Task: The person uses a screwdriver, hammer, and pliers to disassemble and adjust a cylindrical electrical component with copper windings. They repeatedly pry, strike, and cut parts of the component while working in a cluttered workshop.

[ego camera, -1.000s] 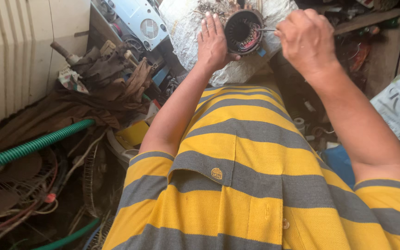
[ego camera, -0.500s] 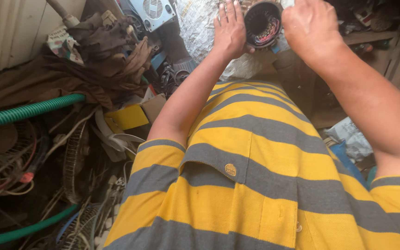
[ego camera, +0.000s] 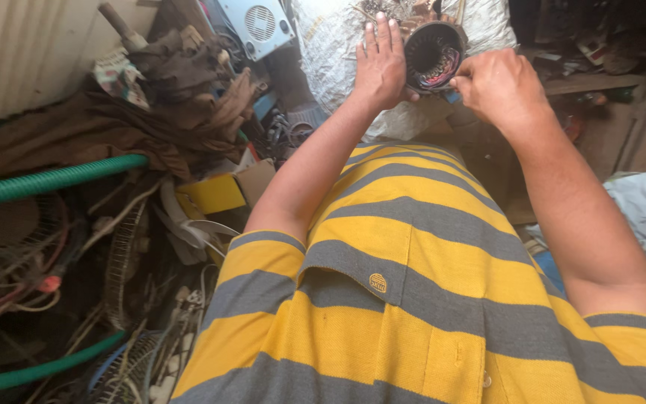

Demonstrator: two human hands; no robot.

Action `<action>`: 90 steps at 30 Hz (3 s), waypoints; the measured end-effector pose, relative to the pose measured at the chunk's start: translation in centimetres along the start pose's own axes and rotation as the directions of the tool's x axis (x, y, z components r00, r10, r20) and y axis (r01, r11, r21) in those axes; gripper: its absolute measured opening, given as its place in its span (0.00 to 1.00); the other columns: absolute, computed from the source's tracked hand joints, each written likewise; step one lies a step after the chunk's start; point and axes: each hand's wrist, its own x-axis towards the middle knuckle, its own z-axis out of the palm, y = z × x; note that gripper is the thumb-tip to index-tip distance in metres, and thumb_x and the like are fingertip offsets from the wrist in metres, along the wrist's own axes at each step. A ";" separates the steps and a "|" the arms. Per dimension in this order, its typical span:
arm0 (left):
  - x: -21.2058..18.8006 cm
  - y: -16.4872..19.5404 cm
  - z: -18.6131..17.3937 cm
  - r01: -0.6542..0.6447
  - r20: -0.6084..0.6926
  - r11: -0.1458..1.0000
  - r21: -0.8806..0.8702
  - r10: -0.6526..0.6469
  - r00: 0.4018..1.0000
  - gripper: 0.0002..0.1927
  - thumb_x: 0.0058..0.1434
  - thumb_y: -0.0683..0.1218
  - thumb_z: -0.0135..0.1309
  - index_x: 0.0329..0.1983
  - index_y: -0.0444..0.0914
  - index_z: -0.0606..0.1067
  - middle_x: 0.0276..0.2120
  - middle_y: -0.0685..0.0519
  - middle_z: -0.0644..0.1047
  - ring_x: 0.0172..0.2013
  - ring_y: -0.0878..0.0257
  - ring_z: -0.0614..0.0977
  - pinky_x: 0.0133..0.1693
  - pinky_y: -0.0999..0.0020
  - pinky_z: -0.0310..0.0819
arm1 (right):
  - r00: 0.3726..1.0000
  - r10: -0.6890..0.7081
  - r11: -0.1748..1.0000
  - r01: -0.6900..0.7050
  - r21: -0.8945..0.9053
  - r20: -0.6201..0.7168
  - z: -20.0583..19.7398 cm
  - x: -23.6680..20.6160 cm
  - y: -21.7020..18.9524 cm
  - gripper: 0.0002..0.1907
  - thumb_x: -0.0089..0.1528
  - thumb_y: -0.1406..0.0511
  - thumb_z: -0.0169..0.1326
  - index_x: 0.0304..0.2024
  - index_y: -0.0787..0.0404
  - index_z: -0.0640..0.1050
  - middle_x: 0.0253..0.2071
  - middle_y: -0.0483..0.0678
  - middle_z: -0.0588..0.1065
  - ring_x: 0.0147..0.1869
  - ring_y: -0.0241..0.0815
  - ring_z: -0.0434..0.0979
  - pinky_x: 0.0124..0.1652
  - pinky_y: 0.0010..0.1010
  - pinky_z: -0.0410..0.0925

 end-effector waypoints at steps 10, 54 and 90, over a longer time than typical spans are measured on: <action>0.5 1.1 -0.6 0.006 0.025 0.999 0.036 -0.007 1.000 0.78 0.37 0.66 0.76 0.73 0.26 0.39 0.74 0.29 0.40 0.74 0.33 0.44 0.69 0.38 0.45 | 0.991 -0.130 0.992 0.130 -0.001 -0.006 2.9 -1.9 4.3 0.11 0.62 0.61 0.62 0.45 0.56 0.84 0.40 0.54 0.81 0.45 0.56 0.82 0.46 0.45 0.73; -1.0 3.1 -4.3 -0.032 -0.350 0.933 0.359 0.166 0.922 0.63 0.53 0.57 0.72 0.75 0.26 0.44 0.74 0.28 0.44 0.73 0.31 0.49 0.66 0.39 0.52 | 0.964 -0.261 0.777 0.235 -0.584 0.041 5.6 5.1 -2.0 0.07 0.57 0.62 0.57 0.32 0.48 0.86 0.33 0.41 0.81 0.39 0.40 0.82 0.35 0.38 0.71; 0.9 5.8 -2.8 0.081 -0.066 0.996 0.023 -0.079 0.995 0.78 0.36 0.68 0.76 0.75 0.32 0.38 0.70 0.28 0.52 0.71 0.33 0.51 0.69 0.43 0.43 | 0.975 -0.184 0.885 0.107 -0.453 -0.128 1.0 -1.8 4.1 0.05 0.61 0.65 0.53 0.37 0.54 0.80 0.37 0.48 0.75 0.37 0.44 0.81 0.36 0.36 0.74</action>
